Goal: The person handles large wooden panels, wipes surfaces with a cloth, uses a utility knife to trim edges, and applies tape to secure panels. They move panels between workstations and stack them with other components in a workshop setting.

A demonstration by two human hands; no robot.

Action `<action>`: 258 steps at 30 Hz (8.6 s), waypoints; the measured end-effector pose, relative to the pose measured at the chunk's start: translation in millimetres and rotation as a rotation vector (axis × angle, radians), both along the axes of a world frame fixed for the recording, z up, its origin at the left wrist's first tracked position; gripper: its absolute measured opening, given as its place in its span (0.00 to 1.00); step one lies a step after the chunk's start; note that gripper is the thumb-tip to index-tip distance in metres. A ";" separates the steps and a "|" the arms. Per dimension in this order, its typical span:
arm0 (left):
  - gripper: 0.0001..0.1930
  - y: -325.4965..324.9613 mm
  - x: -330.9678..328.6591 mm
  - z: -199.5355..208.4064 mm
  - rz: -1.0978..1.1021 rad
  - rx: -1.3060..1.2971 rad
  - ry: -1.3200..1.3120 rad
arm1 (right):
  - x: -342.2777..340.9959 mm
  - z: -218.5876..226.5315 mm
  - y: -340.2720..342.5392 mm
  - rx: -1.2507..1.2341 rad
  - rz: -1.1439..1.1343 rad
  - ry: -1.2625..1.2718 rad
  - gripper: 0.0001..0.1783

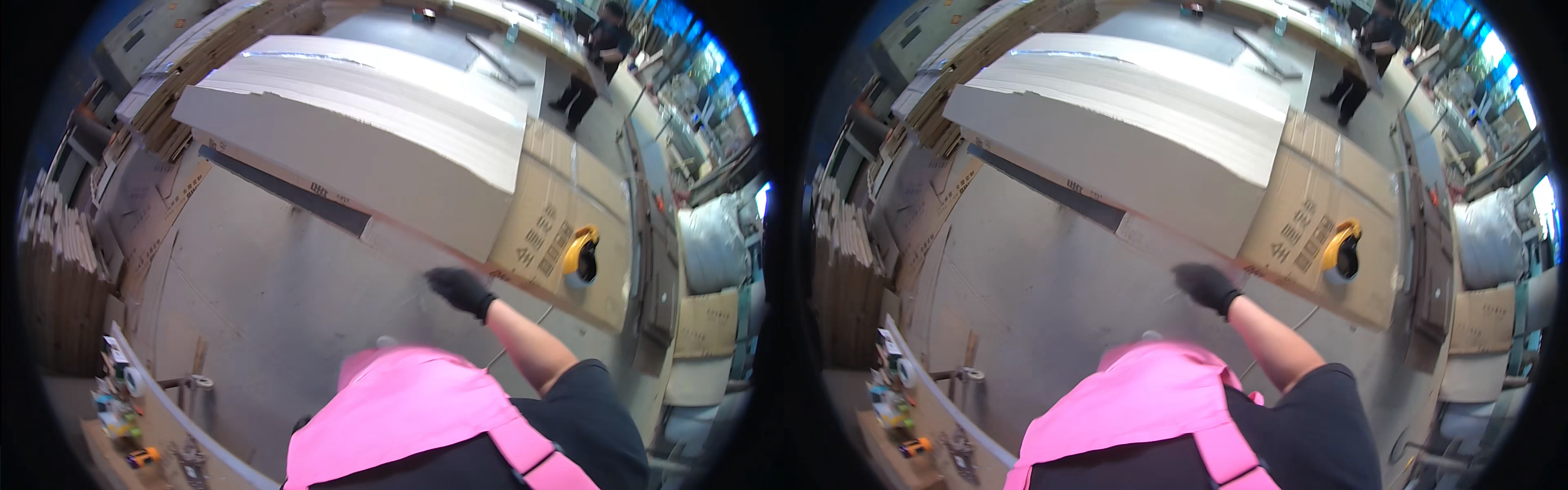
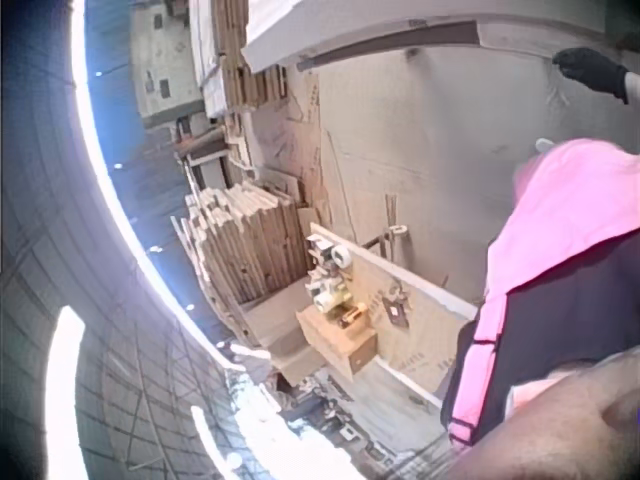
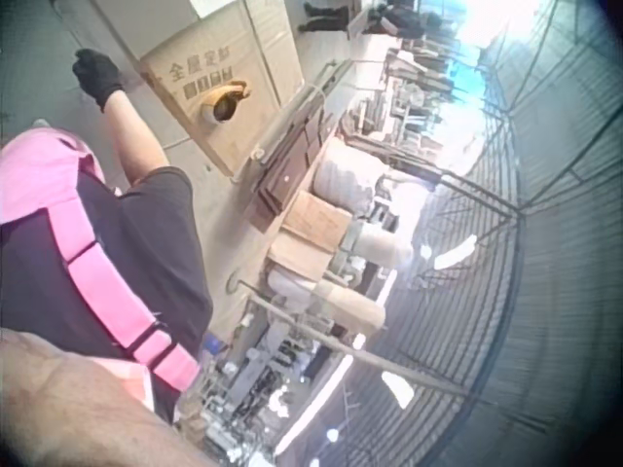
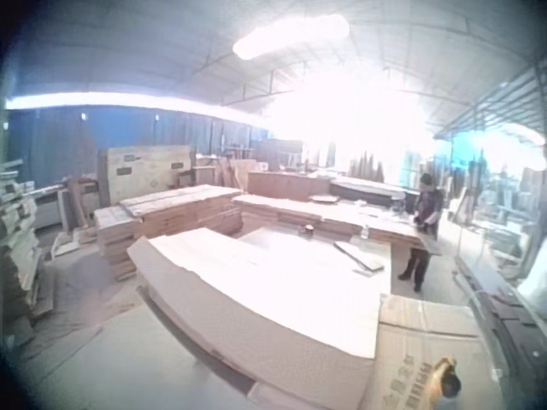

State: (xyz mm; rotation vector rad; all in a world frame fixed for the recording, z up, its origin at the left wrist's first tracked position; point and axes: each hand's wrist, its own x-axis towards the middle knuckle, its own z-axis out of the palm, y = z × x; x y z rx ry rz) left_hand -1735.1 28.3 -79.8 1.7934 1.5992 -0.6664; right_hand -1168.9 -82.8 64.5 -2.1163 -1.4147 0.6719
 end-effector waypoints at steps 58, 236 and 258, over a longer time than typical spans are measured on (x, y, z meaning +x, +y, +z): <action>0.19 265.9 449.9 245.4 -0.640 -0.893 -0.885 | -20.9 22.5 -92.2 0.051 -1.064 0.092 0.18; 0.38 465.7 718.8 103.4 -0.900 0.997 -0.886 | 251.8 79.5 226.0 -0.491 -0.540 0.696 0.31; 0.35 360.5 744.3 104.8 -1.124 0.813 -0.821 | 299.2 119.2 33.4 -1.011 -0.431 0.043 0.26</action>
